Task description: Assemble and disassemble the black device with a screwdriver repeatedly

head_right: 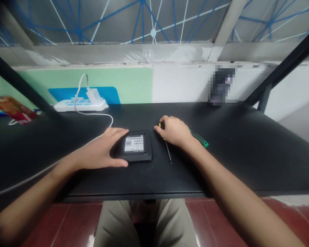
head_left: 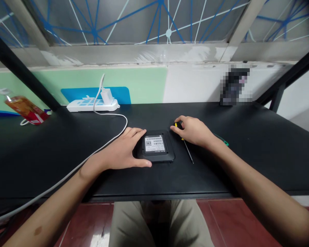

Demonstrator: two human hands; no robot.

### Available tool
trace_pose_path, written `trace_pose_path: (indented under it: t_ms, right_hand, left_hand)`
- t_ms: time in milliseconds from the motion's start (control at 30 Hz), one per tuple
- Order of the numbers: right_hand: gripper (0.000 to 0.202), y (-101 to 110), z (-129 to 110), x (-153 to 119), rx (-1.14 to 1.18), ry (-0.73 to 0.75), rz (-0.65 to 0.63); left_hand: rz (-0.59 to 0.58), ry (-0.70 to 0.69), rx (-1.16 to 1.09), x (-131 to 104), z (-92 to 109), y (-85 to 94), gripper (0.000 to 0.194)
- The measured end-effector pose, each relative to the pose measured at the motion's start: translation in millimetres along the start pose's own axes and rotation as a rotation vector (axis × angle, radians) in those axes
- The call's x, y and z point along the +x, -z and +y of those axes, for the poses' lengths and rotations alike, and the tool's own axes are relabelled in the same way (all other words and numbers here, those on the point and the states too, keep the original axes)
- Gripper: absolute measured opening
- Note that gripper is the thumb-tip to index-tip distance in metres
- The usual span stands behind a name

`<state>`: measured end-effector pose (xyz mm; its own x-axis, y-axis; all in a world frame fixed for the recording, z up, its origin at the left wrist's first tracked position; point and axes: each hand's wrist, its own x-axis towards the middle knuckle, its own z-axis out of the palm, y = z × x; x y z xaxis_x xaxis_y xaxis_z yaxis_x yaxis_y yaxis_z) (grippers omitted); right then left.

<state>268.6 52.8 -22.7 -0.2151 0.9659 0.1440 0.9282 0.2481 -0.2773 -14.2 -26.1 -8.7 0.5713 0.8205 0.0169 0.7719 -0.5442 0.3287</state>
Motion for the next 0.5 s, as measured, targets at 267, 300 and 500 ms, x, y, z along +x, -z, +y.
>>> trace_pose_path:
  t_ms: [267,300,500]
  right_hand:
    - [0.047,13.8,2.1,7.1,0.432,-0.048,0.377]
    - [0.046,15.0,1.5,7.8,0.55,-0.042,0.465]
    - [0.041,15.9,-6.8,3.2,0.775,0.069,0.678]
  left_hand:
    - [0.026,-0.013,-0.005,3.0,4.9,-4.4,0.101]
    - [0.023,-0.008,-0.006,3.8,7.4,-5.5,0.102]
    - [0.031,-0.025,-0.044,7.4,20.0,-13.8,0.105]
